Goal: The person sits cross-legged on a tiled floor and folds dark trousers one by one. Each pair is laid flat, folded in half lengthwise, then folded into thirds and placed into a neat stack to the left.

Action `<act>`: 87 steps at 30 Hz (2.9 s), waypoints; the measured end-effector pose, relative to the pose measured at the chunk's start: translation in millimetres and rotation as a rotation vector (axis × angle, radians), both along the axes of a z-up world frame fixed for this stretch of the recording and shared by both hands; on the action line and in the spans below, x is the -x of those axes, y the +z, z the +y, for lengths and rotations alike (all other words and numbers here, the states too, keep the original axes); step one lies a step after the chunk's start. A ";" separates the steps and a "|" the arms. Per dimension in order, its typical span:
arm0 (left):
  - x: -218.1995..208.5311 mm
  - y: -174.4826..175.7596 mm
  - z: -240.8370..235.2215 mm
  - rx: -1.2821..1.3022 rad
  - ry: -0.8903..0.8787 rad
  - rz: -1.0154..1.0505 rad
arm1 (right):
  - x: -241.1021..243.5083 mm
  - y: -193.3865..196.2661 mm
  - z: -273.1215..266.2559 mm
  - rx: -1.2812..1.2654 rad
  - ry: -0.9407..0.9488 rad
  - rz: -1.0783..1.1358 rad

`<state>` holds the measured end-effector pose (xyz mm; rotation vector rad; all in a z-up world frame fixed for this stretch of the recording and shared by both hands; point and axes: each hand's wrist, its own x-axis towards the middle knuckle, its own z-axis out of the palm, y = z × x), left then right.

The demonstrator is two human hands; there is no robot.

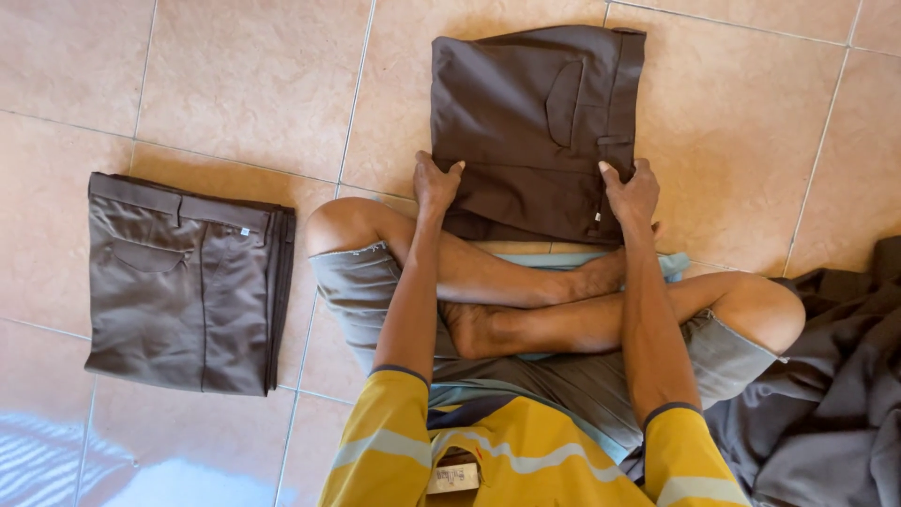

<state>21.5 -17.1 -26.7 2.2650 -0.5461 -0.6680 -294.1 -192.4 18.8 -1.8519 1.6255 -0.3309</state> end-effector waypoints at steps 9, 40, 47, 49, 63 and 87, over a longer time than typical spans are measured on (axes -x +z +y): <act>7.3 -33.4 -18.6 -0.024 -0.062 -0.064 | 6.2 -27.2 -6.9 0.272 0.126 0.076; -67.8 260.1 479.2 0.741 1.185 -0.430 | -464.9 231.6 325.8 0.370 1.235 -0.790; -51.6 89.8 453.0 -0.180 1.013 -0.354 | -464.0 103.5 373.3 0.285 1.485 0.079; -51.4 72.6 445.5 -0.232 1.005 -0.373 | -456.9 87.5 375.2 0.285 1.502 0.209; -47.7 39.0 435.5 -0.430 0.976 -0.494 | -478.4 50.8 350.6 0.199 1.559 0.098; -43.3 64.4 434.2 -0.390 0.929 -0.366 | -458.0 50.6 366.1 0.562 1.282 -0.125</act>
